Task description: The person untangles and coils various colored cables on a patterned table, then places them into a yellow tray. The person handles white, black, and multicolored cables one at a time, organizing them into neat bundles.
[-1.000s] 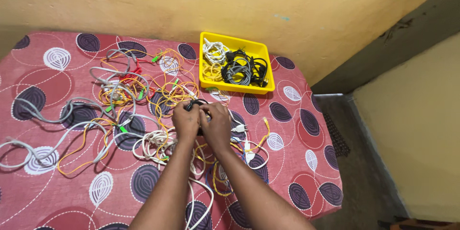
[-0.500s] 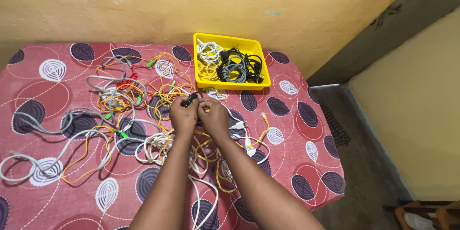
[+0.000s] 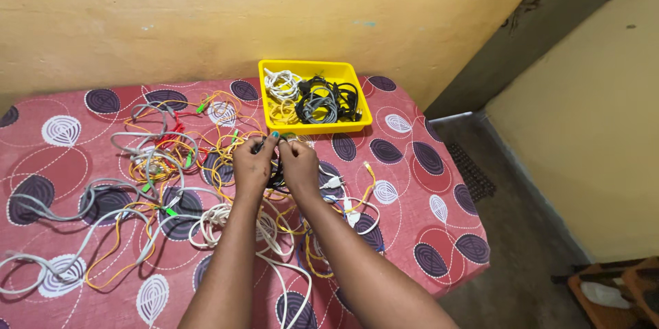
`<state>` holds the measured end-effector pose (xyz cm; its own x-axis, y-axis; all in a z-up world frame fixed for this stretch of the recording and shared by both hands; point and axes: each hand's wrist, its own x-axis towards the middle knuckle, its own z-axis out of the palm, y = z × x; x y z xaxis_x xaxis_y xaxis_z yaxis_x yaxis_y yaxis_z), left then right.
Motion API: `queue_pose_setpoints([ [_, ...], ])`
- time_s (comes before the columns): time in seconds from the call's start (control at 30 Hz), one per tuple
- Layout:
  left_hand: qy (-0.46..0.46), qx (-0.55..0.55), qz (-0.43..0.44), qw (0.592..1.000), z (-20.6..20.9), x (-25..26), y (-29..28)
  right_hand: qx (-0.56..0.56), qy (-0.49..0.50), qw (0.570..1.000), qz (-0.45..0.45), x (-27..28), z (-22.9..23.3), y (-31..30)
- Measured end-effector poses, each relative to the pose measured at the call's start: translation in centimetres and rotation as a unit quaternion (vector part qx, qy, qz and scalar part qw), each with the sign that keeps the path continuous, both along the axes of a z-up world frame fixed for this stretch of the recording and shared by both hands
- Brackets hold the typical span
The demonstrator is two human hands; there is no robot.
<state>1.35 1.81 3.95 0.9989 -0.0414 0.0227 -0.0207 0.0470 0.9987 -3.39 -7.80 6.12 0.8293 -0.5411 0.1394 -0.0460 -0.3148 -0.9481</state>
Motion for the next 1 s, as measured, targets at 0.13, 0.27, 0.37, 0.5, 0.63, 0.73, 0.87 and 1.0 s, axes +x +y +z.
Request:
queue_pose_setpoints([
  [0.13, -0.073, 0.086, 0.049, 0.992, -0.8, -0.3, 0.1, -0.036, 0.029, 0.999, -0.011, -0.9, 1.6, 0.9],
  [0.27, -0.154, 0.070, 0.083, 0.982, -0.9, -0.7, 0.8, -0.051, 0.033, 0.998, 0.002, -1.4, 2.3, 1.3],
  [0.37, -0.119, 0.063, 0.086, 0.987, 0.0, -1.1, 1.0, -0.048, 0.007, 0.999, 0.021, -1.5, 2.4, 1.3],
  [0.5, -0.131, 0.097, 0.087, 0.983, 1.5, -2.3, 1.7, -0.072, -0.033, 0.996, 0.028, -1.8, 2.8, 1.3],
  [0.63, -0.152, 0.111, 0.042, 0.981, 2.1, -2.9, 2.7, -0.096, -0.009, 0.993, 0.067, -2.5, 3.9, 0.1],
  [0.73, -0.092, 0.087, -0.029, 0.992, 1.6, -3.0, 3.3, -0.120, 0.002, 0.990, 0.074, -3.1, 4.4, -0.3],
  [0.87, -0.032, 0.048, -0.160, 0.985, 1.4, -2.6, 4.1, -0.152, 0.012, 0.987, 0.048, -2.8, 5.4, -1.0],
  [1.0, 0.091, 0.002, -0.330, 0.940, 1.8, -3.3, 6.0, -0.100, -0.050, 0.991, 0.075, -1.9, 5.3, -1.6],
])
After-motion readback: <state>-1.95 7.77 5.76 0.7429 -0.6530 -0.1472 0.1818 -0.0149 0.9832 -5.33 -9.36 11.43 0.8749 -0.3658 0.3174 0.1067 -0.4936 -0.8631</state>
